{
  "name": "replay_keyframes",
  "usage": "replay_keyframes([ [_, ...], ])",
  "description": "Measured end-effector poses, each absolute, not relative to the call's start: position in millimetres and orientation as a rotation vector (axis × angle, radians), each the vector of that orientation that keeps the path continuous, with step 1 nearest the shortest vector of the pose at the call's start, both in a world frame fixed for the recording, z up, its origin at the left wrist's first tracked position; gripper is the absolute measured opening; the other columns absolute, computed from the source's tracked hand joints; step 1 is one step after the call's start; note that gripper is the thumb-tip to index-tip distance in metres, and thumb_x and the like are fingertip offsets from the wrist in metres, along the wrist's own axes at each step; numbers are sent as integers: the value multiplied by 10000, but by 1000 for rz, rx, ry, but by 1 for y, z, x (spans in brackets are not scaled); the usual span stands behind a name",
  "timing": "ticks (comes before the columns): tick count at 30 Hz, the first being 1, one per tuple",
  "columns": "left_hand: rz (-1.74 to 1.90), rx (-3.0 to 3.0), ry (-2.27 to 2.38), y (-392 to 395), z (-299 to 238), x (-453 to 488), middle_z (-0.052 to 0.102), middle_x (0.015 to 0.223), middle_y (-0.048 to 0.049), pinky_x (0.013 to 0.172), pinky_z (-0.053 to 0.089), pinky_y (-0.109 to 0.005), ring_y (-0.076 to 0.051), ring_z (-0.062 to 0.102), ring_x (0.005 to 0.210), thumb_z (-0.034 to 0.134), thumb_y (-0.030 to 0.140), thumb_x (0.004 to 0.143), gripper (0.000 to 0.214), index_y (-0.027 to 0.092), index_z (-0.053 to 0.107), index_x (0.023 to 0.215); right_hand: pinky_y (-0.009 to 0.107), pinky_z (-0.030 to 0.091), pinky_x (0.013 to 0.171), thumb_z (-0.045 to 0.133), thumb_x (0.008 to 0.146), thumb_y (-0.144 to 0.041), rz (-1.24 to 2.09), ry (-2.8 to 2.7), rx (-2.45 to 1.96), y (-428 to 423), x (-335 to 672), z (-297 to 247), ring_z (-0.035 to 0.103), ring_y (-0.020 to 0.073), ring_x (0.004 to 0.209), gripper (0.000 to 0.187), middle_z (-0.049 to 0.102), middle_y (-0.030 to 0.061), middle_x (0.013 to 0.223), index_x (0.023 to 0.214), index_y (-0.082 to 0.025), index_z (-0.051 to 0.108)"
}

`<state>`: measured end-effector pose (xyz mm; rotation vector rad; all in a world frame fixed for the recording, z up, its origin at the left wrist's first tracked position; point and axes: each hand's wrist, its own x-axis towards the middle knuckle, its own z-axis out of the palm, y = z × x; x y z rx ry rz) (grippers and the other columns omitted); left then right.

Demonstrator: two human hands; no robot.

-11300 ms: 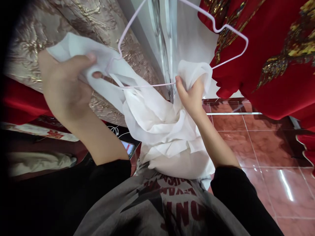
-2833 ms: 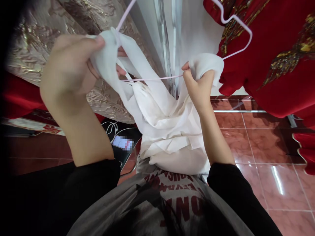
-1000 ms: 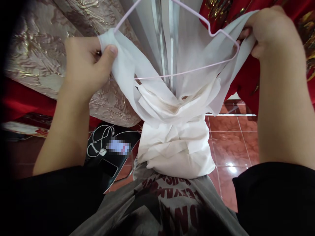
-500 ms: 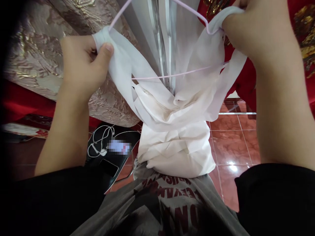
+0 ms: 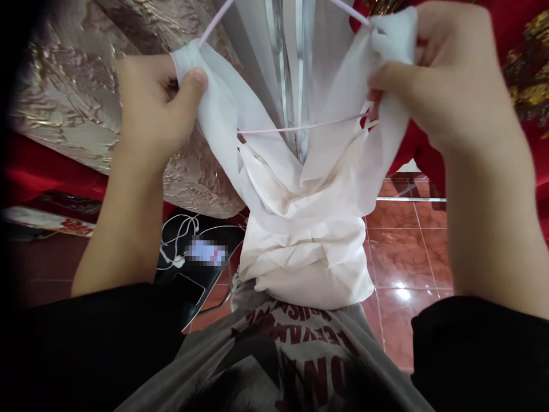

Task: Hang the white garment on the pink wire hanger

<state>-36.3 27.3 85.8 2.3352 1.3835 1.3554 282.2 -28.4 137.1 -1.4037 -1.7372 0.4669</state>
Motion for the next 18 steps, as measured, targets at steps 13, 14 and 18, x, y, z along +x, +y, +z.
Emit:
replay_keyframes([
  [13,1171,2228,1749,22,103,-20,254,632,-3,670,291,-351,-175,287,616,725,518,870,607,230,273,584,331,433,934,500,913,-646,-195,-1498,-1543,3,307,107,571,165,1036,533,620,-22,1030,1127,-202,703],
  [14,1127,2201,1778,24,103,-20,323,661,-12,730,342,-350,-195,368,666,802,492,809,576,235,323,618,317,441,864,505,928,-602,-209,-1571,-1383,4,300,102,565,142,960,510,604,-7,960,1116,-171,702],
  [18,1380,1958,1753,37,85,-27,552,829,-29,935,449,-382,-278,542,896,1032,224,491,636,241,493,830,298,474,797,513,946,-327,-273,-2003,-721,8,261,77,582,133,900,300,608,56,993,1127,-121,634],
])
